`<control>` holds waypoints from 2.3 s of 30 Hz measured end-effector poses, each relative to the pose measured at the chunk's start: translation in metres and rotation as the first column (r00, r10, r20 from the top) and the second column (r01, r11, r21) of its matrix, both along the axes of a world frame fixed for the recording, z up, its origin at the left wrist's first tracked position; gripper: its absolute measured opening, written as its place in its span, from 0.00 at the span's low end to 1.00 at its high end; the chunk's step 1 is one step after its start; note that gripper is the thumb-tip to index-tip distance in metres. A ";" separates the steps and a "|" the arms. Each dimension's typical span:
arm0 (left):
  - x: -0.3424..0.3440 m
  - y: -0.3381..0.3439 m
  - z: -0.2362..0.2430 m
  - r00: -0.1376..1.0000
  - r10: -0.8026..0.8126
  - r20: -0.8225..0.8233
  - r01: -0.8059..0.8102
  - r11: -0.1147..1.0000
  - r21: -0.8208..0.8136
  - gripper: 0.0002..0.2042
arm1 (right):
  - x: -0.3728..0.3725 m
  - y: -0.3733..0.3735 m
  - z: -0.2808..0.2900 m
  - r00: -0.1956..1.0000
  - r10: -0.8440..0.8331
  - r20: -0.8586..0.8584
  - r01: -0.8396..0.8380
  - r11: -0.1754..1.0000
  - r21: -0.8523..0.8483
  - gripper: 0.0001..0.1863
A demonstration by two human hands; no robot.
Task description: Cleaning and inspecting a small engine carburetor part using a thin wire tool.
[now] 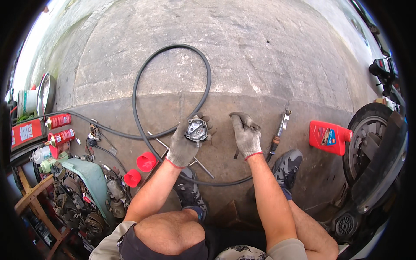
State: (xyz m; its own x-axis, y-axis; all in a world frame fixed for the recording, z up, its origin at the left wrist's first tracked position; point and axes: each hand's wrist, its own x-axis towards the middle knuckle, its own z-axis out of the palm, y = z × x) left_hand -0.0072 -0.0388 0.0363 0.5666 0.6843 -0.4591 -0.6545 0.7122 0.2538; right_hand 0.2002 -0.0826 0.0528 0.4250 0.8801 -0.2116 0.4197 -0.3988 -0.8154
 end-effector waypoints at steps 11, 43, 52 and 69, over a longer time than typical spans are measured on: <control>0.011 -0.010 0.004 0.988 0.045 -0.147 -0.048 0.999 -0.015 0.26 | -0.058 -0.013 0.046 0.785 -0.133 -0.606 0.162 0.987 -0.006 0.07; 0.006 -0.011 0.015 0.996 -0.048 -0.070 0.049 0.999 0.017 0.29 | -0.059 -0.016 0.040 0.939 0.284 0.194 -0.317 0.933 0.171 0.12; 0.012 -0.018 0.018 0.993 -0.056 -0.107 0.056 0.998 -0.007 0.28 | -0.055 -0.017 0.047 0.925 0.280 0.258 -0.326 0.933 0.153 0.12; 0.008 -0.009 0.015 0.988 -0.095 0.122 0.106 0.991 -0.081 0.29 | -0.051 -0.005 0.078 0.927 -0.019 -0.375 -0.016 0.996 -0.090 0.06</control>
State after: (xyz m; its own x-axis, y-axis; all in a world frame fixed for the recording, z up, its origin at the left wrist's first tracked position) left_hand 0.0003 -0.0479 0.0511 0.6840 0.5815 -0.4404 -0.6000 0.7919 0.1138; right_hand 0.1494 -0.0876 0.1304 0.3004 0.8493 -0.4341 0.0890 -0.4781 -0.8738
